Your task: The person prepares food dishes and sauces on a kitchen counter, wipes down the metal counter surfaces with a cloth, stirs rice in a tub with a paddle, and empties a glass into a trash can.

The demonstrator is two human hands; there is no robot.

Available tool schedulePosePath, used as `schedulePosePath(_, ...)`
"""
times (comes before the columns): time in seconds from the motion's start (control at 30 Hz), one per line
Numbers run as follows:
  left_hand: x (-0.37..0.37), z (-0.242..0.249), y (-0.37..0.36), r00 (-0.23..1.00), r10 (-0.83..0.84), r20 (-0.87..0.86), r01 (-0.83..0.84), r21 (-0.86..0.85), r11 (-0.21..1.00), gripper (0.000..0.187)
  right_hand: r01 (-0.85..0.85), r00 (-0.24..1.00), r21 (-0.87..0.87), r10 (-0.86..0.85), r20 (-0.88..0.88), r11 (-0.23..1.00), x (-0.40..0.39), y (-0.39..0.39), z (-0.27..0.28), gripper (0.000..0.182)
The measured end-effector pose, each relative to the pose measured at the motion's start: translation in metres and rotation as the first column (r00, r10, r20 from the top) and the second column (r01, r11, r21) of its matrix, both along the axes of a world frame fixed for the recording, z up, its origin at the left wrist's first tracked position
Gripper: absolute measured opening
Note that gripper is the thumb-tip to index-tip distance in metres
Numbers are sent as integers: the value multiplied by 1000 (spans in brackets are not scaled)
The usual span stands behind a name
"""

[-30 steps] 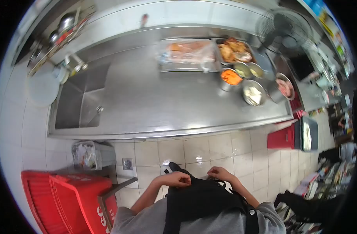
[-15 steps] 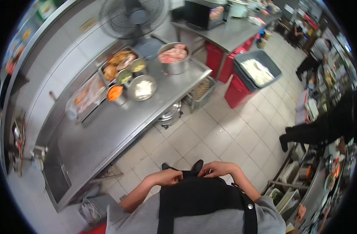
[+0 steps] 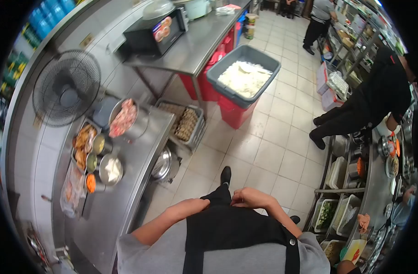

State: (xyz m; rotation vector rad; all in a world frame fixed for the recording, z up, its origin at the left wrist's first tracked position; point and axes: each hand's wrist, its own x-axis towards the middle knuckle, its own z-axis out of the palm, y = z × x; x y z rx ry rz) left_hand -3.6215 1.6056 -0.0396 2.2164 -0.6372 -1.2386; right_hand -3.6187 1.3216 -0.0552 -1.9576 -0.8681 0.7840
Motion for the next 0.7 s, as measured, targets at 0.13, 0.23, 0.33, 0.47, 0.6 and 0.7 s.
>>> schedulePosePath(0.13, 86, 32, -51, 983, 106, -148, -58, 296, 953, 61, 132, 987, -45, -135, -88, 990, 64, -41, 9, 15)
schedulePosePath(0.23, 139, 11, -72, 980, -131, -148, 170, 298, 939, 68, 186, 982, -28, -186, -13, 982, 104, -72, 14, 17)
schedulePosePath(0.33, 217, 19, -102, 893, -419, -165, 436, 84, 896, 49, 290, 941, -36, -292, -172, 956, 136, -115, 14, 21)
schedulePosePath(0.47, 328, 18, -174, 812, -555, -183, 551, -77, 831, 46, 576, 710, -128, -572, -411, 807, 171, -181, -10, 24)
schedulePosePath(0.6, 399, -67, -256, 802, -117, 586, 202, -81, 976, 31, 755, 587, -167, -767, -259, 634, 221, -264, -78, 24)
schedulePosePath(0.7, 425, -123, -302, 708, -51, 704, 32, 40, 999, 27, 720, 624, -246, -760, -182, 649, 294, -321, -82, 27)
